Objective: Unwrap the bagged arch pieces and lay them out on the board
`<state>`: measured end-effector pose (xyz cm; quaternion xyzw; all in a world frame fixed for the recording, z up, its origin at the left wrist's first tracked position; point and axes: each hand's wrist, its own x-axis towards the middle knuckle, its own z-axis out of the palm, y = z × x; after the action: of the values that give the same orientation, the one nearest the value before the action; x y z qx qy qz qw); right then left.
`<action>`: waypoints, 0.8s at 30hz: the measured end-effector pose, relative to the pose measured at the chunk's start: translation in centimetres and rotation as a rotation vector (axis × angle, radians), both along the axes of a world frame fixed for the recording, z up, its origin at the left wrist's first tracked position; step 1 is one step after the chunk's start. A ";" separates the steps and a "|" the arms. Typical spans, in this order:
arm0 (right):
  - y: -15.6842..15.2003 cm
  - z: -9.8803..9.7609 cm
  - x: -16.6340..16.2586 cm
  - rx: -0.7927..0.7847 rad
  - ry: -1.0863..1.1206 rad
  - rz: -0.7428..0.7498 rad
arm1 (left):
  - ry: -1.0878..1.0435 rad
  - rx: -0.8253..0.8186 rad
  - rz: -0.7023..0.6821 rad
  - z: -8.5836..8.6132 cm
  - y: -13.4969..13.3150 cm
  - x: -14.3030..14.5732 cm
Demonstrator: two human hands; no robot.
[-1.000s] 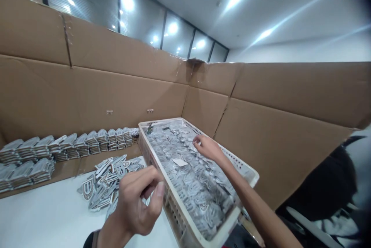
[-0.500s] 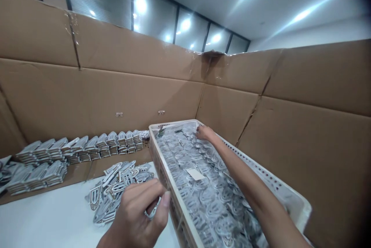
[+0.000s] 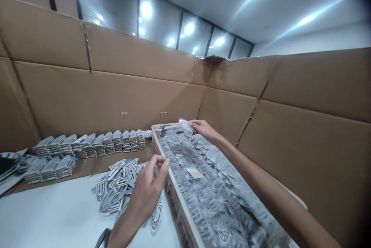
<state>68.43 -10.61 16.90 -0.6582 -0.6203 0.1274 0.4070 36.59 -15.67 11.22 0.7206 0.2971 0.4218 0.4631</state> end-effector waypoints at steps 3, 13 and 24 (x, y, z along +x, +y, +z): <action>-2.9 0.4 -6.4 0.078 0.085 0.196 | -0.258 -0.372 -0.036 0.1 -0.5 1.3; -9.4 -3.0 -15.5 0.261 0.093 0.161 | -0.520 -0.384 -0.019 -2.0 -0.7 1.8; -8.6 -5.8 -14.0 0.289 0.208 0.014 | -0.408 -0.325 0.083 -4.3 0.3 2.2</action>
<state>54.42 -19.20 11.13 -0.5717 -0.5912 0.1071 0.5586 38.77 -15.36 6.91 0.5239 0.2906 0.5237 0.6056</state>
